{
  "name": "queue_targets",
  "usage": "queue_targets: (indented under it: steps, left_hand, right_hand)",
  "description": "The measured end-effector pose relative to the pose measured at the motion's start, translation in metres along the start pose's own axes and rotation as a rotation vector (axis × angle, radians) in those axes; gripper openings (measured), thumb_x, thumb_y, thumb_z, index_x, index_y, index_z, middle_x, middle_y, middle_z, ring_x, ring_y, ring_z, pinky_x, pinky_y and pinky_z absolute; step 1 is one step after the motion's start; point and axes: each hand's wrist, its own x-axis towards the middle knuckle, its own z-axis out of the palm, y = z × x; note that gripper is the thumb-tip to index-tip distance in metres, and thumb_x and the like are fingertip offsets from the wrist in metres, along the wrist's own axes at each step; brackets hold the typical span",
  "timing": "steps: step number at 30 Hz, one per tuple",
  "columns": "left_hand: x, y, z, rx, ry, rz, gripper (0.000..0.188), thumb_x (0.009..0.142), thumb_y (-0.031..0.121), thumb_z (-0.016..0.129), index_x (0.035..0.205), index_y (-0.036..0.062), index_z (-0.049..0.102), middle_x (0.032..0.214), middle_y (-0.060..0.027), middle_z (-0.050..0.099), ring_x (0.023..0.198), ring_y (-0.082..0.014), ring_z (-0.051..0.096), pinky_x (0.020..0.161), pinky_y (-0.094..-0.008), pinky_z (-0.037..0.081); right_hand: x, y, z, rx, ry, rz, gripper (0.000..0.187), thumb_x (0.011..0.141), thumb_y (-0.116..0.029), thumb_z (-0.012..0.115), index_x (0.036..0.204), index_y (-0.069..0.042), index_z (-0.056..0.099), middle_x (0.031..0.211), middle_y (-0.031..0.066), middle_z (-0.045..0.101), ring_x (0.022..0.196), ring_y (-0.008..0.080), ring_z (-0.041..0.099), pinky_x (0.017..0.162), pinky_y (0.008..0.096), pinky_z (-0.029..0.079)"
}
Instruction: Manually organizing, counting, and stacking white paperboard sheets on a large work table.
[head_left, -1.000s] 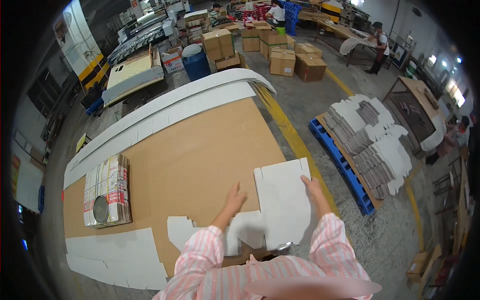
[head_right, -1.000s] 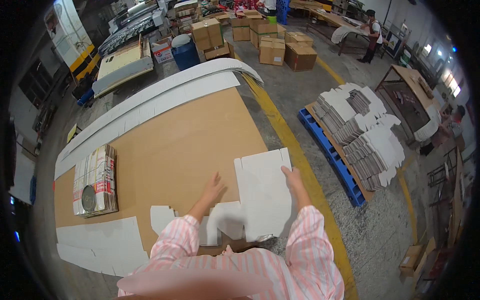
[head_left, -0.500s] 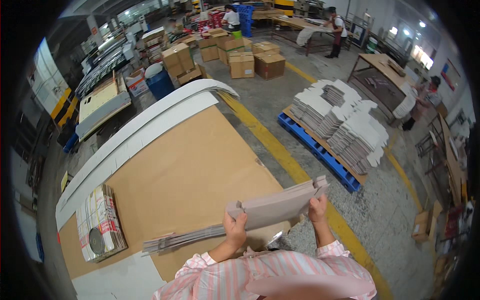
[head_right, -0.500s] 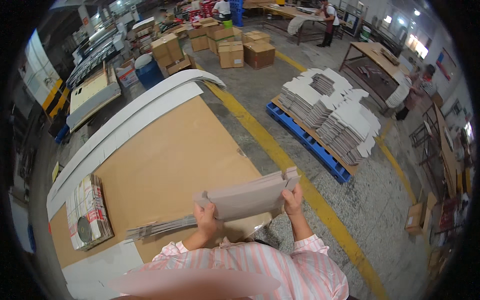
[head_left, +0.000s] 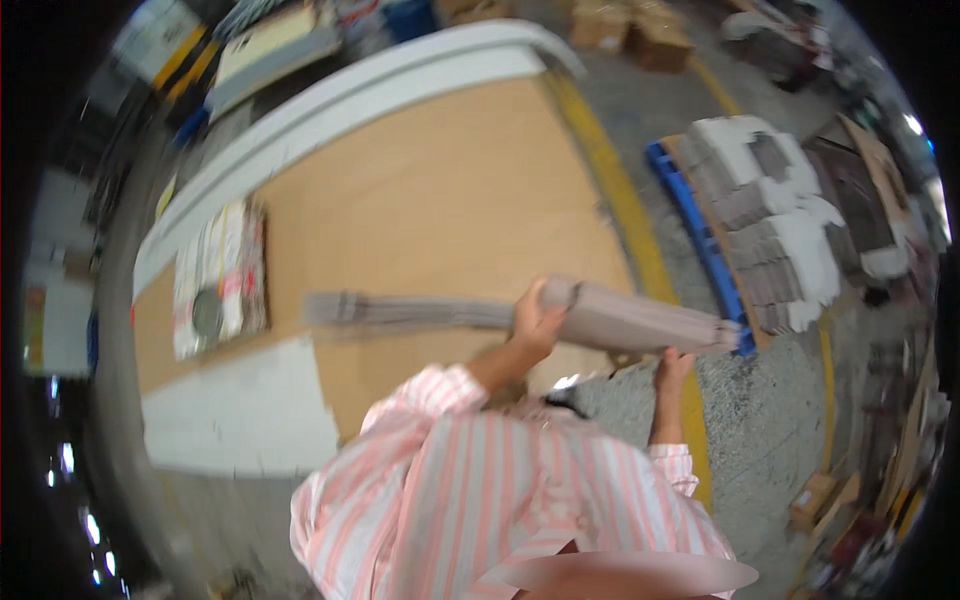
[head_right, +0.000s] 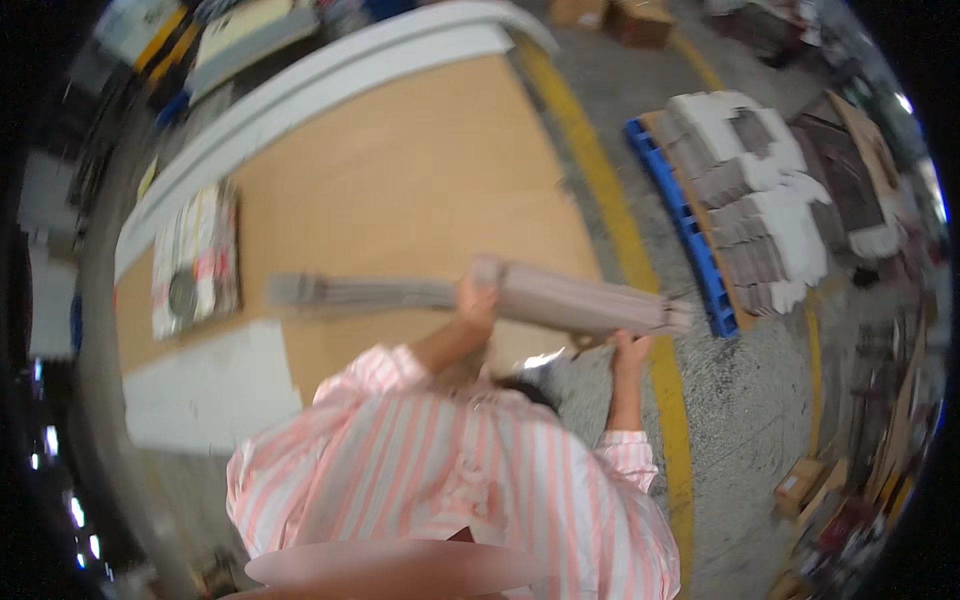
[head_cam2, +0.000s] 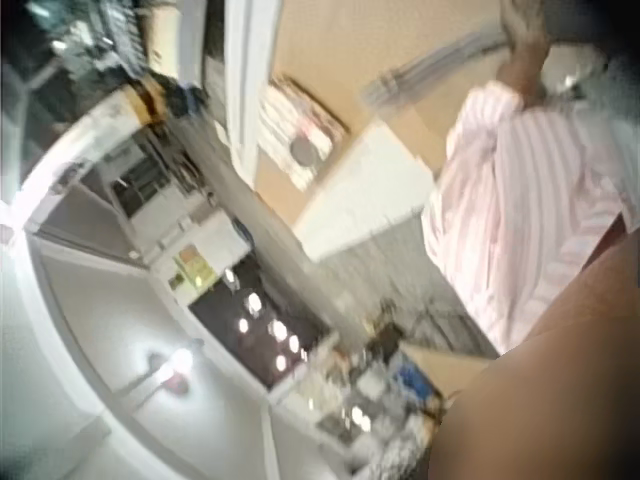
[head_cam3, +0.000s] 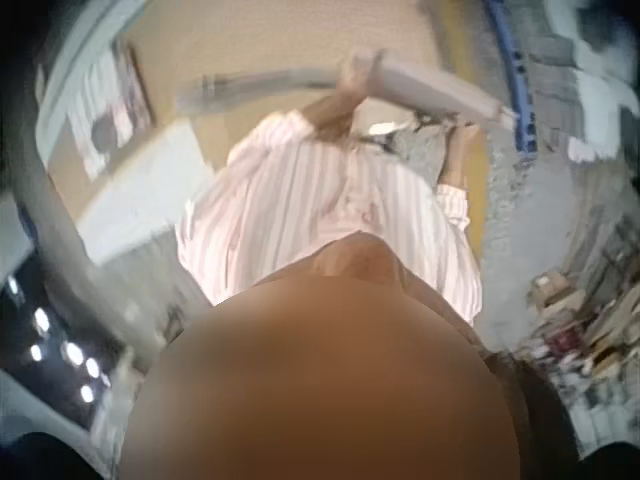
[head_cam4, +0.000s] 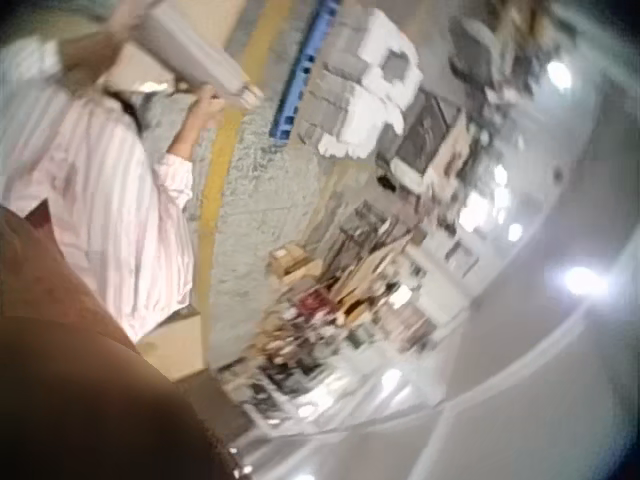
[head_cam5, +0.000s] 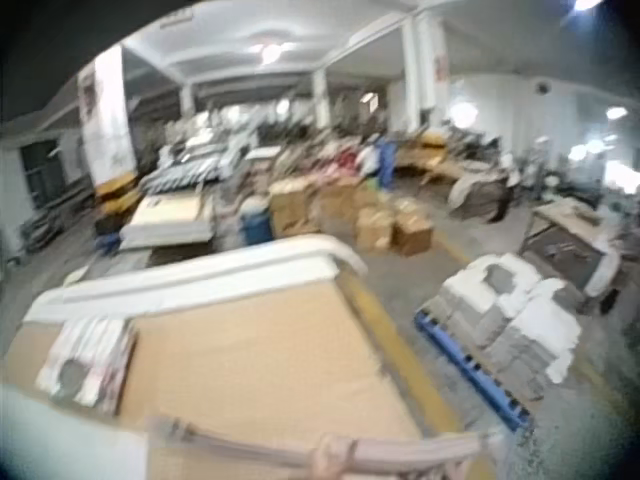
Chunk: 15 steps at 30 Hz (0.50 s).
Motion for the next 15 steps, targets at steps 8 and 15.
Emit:
queue_targets:
  steps: [8,15]
  left_hand:
    - [-0.048,0.003,-0.104,1.026,0.275,0.398,0.068,0.074,0.034,0.061,0.125,-0.0021,0.035,0.127,-0.0206,0.037,0.118,-0.0394,0.034,0.097,-0.0463,0.028]
    - [-0.021,-0.026,-0.102,0.649,0.354,0.208,0.048,0.086,0.03,0.045,0.122,-0.0017,0.041,0.117,-0.0221,0.049,0.109,-0.0353,0.046,0.091,-0.041,0.036]
  right_hand:
    - [0.008,0.013,-0.009,0.144,-0.012,-0.052,0.066,0.067,-0.036,0.071,0.115,-0.003,0.04,0.115,0.0107,0.046,0.106,0.0221,0.044,0.092,0.037,0.032]
    - [-0.008,-0.005,-0.026,0.063,-0.05,-0.012,0.073,0.068,-0.041,0.07,0.117,0.002,0.039,0.115,0.0127,0.046,0.107,0.0228,0.044,0.095,0.0355,0.03]
